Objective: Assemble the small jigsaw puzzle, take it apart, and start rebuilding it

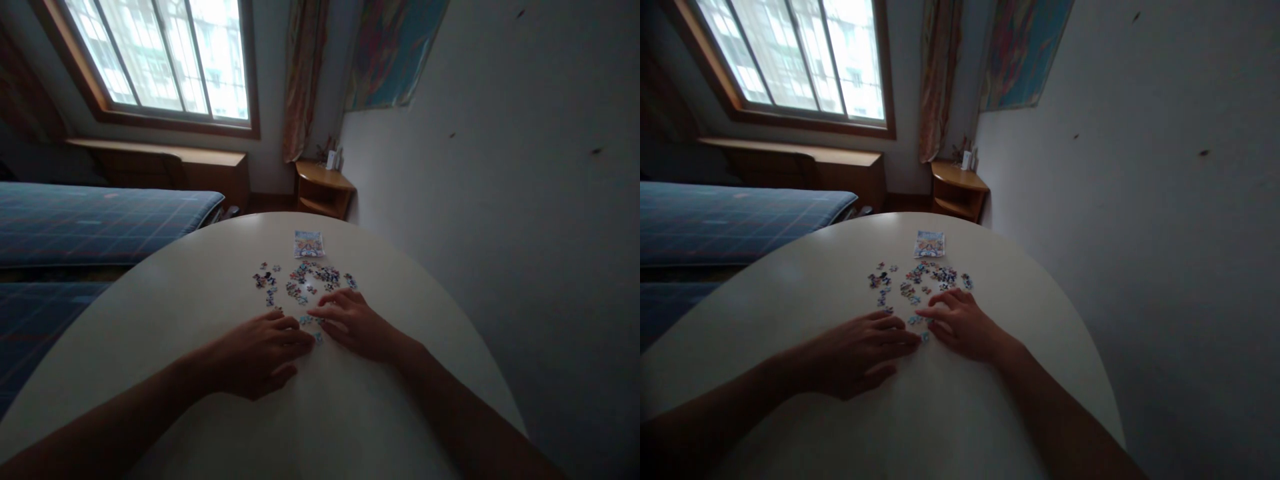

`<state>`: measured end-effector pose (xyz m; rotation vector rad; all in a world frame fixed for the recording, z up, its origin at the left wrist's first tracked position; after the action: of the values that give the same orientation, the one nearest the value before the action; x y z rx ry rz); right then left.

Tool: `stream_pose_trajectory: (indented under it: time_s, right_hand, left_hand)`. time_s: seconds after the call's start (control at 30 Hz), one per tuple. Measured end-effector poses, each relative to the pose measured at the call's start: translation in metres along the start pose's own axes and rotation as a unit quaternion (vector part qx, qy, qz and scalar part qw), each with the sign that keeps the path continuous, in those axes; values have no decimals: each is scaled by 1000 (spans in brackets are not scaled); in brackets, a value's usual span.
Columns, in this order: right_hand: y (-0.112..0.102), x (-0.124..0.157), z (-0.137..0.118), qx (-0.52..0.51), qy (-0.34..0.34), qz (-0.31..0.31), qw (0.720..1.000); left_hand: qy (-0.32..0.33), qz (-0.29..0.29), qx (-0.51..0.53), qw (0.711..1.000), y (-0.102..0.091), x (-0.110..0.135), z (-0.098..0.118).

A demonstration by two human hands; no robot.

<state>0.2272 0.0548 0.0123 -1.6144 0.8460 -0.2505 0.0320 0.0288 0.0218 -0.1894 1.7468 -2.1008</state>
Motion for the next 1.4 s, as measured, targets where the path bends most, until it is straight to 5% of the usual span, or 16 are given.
stream_pose_trajectory:
  time_s: [0.67, 1.4]
  right_hand:
    - [3, 1, 13, -30, 112, -15, 993]
    - [9, -3, 1, -3, 13, 10, 1000]
  left_hand:
    - [-5, 10, 10, 1000, -2, 2, -15]
    - [-4, 16, 28, 999, 1, 0, -14]
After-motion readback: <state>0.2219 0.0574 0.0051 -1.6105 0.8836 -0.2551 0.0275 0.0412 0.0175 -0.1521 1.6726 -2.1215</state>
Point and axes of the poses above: each hand's wrist, its own x-axis away from the middle knuckle, its own y-axis out of the palm, z = x × y, the point moved 4 cm from there along -x, towards the middle knuckle, and after that the axes turned 4 degrees about -y, right-handed, at the moved point
